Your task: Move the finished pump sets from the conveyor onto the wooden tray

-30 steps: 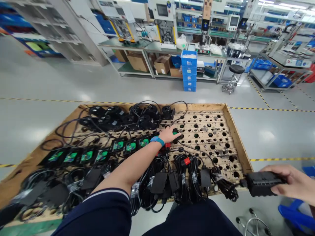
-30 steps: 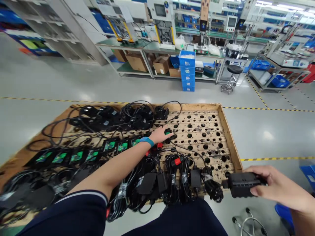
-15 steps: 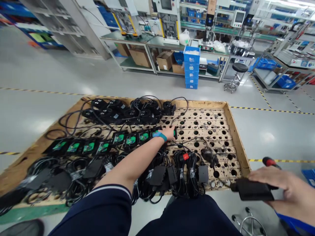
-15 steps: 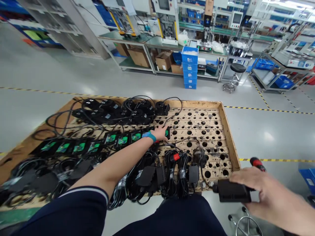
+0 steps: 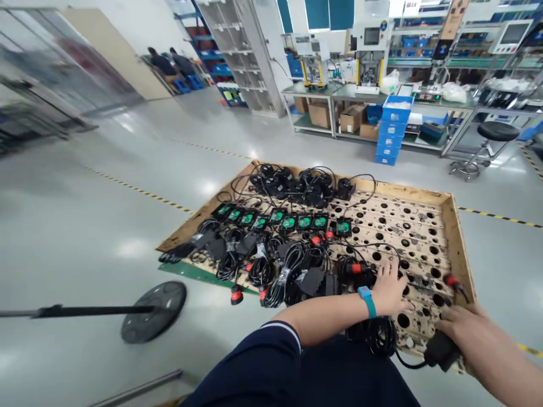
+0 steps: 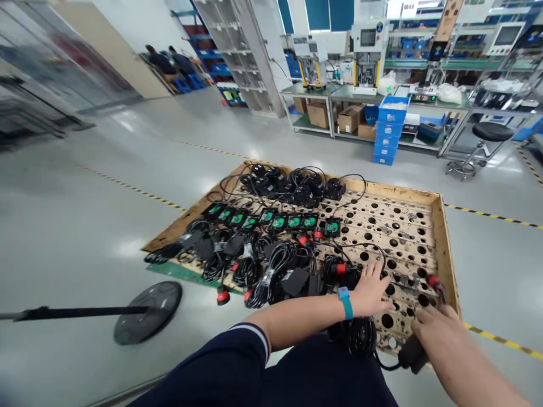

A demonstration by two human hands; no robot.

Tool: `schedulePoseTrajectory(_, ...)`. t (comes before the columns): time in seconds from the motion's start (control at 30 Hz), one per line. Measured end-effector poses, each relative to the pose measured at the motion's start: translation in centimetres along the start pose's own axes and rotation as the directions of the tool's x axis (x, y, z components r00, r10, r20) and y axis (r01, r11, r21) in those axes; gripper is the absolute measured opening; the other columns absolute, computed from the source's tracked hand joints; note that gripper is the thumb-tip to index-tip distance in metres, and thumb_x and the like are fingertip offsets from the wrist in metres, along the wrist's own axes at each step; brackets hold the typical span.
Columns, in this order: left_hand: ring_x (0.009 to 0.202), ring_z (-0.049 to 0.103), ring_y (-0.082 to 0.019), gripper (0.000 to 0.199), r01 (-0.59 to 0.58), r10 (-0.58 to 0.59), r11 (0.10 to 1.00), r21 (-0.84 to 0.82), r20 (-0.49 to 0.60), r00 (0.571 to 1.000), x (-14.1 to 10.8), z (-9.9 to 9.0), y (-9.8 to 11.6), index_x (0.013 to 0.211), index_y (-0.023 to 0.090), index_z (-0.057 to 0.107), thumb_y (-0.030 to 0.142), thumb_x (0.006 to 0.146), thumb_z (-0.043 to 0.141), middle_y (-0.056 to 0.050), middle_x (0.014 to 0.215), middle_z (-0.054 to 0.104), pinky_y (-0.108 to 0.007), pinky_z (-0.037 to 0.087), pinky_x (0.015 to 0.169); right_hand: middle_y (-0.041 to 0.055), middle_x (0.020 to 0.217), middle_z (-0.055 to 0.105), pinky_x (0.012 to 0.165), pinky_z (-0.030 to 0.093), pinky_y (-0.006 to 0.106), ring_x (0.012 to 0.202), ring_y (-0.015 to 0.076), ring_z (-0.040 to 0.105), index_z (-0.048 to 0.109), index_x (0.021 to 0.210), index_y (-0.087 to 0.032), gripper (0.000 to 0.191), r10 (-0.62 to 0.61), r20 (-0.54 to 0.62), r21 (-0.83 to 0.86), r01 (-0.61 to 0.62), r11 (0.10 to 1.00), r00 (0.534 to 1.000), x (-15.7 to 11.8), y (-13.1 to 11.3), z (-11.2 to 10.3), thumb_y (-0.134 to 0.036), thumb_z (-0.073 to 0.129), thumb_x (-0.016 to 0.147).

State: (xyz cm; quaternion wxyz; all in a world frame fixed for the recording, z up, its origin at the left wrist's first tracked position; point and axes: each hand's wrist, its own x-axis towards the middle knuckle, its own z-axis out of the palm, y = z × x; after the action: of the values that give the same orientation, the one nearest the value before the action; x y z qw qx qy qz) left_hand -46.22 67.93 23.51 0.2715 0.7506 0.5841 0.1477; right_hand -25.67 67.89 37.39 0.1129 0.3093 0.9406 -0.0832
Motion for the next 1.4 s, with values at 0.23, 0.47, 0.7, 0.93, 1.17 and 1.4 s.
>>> schedulePoseTrajectory(0.23, 0.153, 0.029, -0.032, 0.055, -0.045, 0.005, 0.979, -0.199, -0.195, 0.981, -1.6, 0.8, 0.9, 0.142, 0.014, 0.054, 0.036, 0.092, 0.060, -0.022, 0.163, 0.030, -0.047, 0.029, 0.127, 0.0175, 0.117, 0.060, 0.096, 0.048, 0.039, 0.119, 0.0301, 0.054, 0.068, 0.113, -0.014, 0.044, -0.051, 0.095, 0.138, 0.038, 0.990, 0.994, -0.4, 2.7, 6.2, 0.003, 0.049, 0.077)
schedulePoseTrajectory(0.47, 0.155, -0.004, -0.049, 0.104, 0.011, -0.005, 0.992, -0.126, 0.053, 0.999, -7.9, 0.9, 0.7, 0.156, 0.022, 0.038, 0.070, 0.072, 0.076, -0.020, 0.171, -0.007, -0.075, 0.007, 0.121, 0.0169, 0.150, 0.042, 0.119, 0.035, 0.048, 0.142, 0.0311, 0.040, 0.066, 0.121, -0.014, 0.041, 0.462, -0.126, 0.474, -0.356, 0.806, 0.878, -4.0, 3.5, 16.7, -0.017, 0.043, 0.087)
schedulePoseTrajectory(0.7, 0.154, -0.005, -0.053, 0.082, -0.015, 0.022, 0.986, -0.165, 0.045, 0.999, -7.5, 4.0, 2.4, 0.145, 0.010, 0.046, 0.032, 0.072, 0.075, -0.019, 0.168, -0.024, -0.062, 0.018, 0.126, 0.0246, 0.143, 0.047, 0.108, 0.044, 0.054, 0.131, 0.0429, 0.048, 0.054, 0.142, -0.008, 0.074, 0.762, -0.048, 0.383, -0.692, 0.612, 0.646, 0.4, -0.3, 20.7, -0.048, 0.060, 0.079)
schedulePoseTrajectory(0.93, 0.155, 0.008, -0.049, 0.101, -0.015, 0.020, 0.992, -0.123, 0.038, 0.999, -8.7, 4.6, 3.6, 0.159, 0.002, 0.015, 0.040, 0.081, 0.067, -0.030, 0.168, -0.001, -0.063, 0.016, 0.126, 0.0284, 0.146, 0.047, 0.101, 0.046, 0.059, 0.130, 0.0440, 0.051, 0.014, 0.160, 0.002, 0.095, 0.585, -0.065, 0.457, -0.497, 0.737, 0.808, 1.3, -0.6, 21.6, -0.055, 0.036, 0.087)
schedulePoseTrajectory(1.17, 0.128, 0.059, -0.035, 0.076, -0.102, 0.101, 0.984, -0.145, -0.012, 0.995, -11.3, -2.0, -0.3, 0.146, 0.011, 0.045, 0.060, 0.089, 0.060, -0.022, 0.139, 0.060, -0.045, 0.046, 0.109, 0.0165, 0.142, 0.058, 0.109, 0.040, 0.066, 0.133, 0.0436, 0.050, 0.057, 0.141, -0.013, 0.087, 0.560, -0.035, 0.441, -0.490, 0.752, 0.828, 3.5, 1.4, 24.7, -0.072, 0.024, 0.086)
schedulePoseTrajectory(1.4, 0.128, 0.057, -0.026, 0.055, 0.284, -0.215, 0.945, 0.164, -0.345, 0.914, -9.9, -17.5, -18.4, 0.139, 0.014, 0.054, 0.049, 0.097, 0.055, -0.015, 0.135, 0.064, -0.039, 0.043, 0.113, 0.0184, 0.107, 0.073, 0.089, 0.053, 0.061, 0.098, 0.0444, 0.067, 0.072, 0.101, -0.021, 0.063, 0.657, -0.255, 0.437, -0.522, 0.733, 0.709, 7.1, 1.3, 20.0, -0.070, 0.034, 0.089)
